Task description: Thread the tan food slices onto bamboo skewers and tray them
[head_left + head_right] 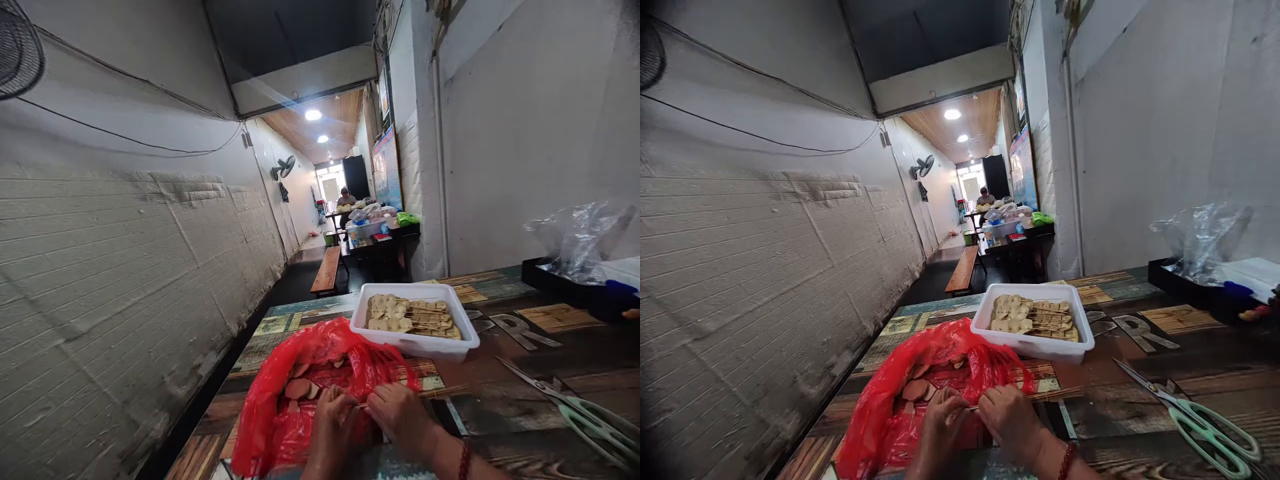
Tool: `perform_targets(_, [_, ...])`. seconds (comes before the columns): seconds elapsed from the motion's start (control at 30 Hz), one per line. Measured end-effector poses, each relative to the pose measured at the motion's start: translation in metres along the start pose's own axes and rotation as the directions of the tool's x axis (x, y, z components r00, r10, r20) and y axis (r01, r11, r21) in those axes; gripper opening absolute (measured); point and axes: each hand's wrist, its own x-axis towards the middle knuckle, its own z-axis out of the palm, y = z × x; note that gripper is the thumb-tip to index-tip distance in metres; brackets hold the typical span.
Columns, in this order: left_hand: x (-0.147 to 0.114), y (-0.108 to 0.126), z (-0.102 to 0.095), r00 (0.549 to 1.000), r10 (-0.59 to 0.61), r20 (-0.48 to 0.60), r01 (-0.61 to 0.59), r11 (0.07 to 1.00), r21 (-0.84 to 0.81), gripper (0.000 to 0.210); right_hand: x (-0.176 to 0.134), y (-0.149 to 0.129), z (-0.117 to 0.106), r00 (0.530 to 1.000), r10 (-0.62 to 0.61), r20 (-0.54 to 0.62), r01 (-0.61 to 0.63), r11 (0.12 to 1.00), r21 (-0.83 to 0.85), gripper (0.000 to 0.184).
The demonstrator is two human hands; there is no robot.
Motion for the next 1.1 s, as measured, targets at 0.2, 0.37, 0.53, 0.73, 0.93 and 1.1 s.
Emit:
perform_targets(0.2, [-0.002, -0.007, 0.004, 0.970, 0.221, 0.102, -0.244, 0.895, 0.373, 0.021, -0.002, 0.002, -0.002, 0.998, -0.048, 0.033, 0.048, 0.999, 0.011, 0.011])
perform_targets(0.37, [-0.005, -0.002, 0.000, 0.942, 0.246, 0.228, -0.331, 0.788, 0.520, 0.009, -0.004, 0.002, 0.002, 0.995, -0.076, 0.058, 0.075, 0.997, 0.027, 0.007])
perform_targets(0.53, [-0.003, 0.011, -0.008, 0.923, 0.197, 0.331, -0.357, 0.759, 0.544, 0.012, -0.006, 0.003, 0.006, 0.994, -0.088, 0.072, 0.085, 0.996, 0.040, 0.007])
perform_targets(0.73, [0.001, 0.008, -0.009, 0.878, 0.135, 0.458, -0.405, 0.719, 0.565, 0.016, -0.007, 0.004, 0.009, 0.991, -0.100, 0.086, 0.096, 0.994, 0.050, 0.005])
perform_targets(0.93, [0.003, 0.007, -0.013, 0.827, 0.101, 0.554, -0.461, 0.686, 0.563, 0.018, -0.008, 0.005, 0.010, 0.991, -0.097, 0.089, 0.092, 0.994, 0.051, 0.007])
perform_targets(1.1, [-0.001, 0.012, -0.028, 0.807, 0.090, 0.584, -0.481, 0.673, 0.561, 0.027, -0.007, 0.005, 0.006, 0.992, -0.074, 0.099, 0.070, 0.996, 0.047, 0.016])
